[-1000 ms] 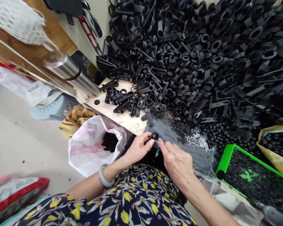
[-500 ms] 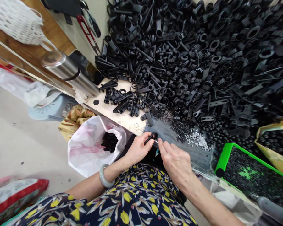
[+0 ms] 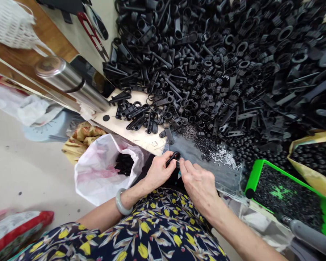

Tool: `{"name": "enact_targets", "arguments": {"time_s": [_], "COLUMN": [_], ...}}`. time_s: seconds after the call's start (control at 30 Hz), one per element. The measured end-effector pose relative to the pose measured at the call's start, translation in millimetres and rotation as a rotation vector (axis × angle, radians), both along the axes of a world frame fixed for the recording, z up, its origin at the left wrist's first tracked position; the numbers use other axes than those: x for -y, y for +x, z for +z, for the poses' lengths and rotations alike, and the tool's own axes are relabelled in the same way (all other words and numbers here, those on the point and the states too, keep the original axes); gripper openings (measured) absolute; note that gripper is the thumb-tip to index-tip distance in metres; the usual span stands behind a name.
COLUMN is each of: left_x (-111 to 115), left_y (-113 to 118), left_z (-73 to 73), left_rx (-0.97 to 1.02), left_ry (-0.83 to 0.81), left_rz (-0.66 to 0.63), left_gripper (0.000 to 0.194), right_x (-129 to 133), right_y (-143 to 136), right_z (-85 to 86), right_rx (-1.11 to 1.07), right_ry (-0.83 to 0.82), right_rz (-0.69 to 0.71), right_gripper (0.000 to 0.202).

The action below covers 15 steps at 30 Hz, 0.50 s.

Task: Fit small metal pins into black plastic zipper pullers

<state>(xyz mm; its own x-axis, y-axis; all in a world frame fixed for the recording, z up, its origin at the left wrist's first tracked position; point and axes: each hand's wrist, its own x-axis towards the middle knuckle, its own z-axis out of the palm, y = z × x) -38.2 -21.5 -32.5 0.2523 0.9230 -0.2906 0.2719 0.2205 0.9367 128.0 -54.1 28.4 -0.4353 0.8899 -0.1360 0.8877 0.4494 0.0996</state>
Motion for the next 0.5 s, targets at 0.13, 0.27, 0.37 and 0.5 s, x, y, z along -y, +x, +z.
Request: {"name": "enact_targets", "arguments": {"time_s": [0.13,0.27,0.37,0.5], "left_x": [0,0,3,-3], "left_y": [1,6,6,-12], "left_z": [-1.4,0.5,6.3,21.7], "left_rx": [0.014,0.005,-0.04,-0.023], "left_ry": [-0.003,0.014,0.028,0.055], "left_rz": [0.011,0.039,0.052,0.154], "left_gripper": [0.019,0.019,0.017,0.014], "right_x": [-4,-7,2,23], "right_y": [-8,-11,0,36], "right_z": [2.8,7.2,18.8,26.9], "right_rx": [0.002,-0.019,-0.058,-0.256], "right_ry": [-0.054,-0.086,-0.08,0.063], "right_rz": [-0.03,-0.041,-0.071,-0.139], "right_gripper": [0.032,0.026,0.031,0.036]}}
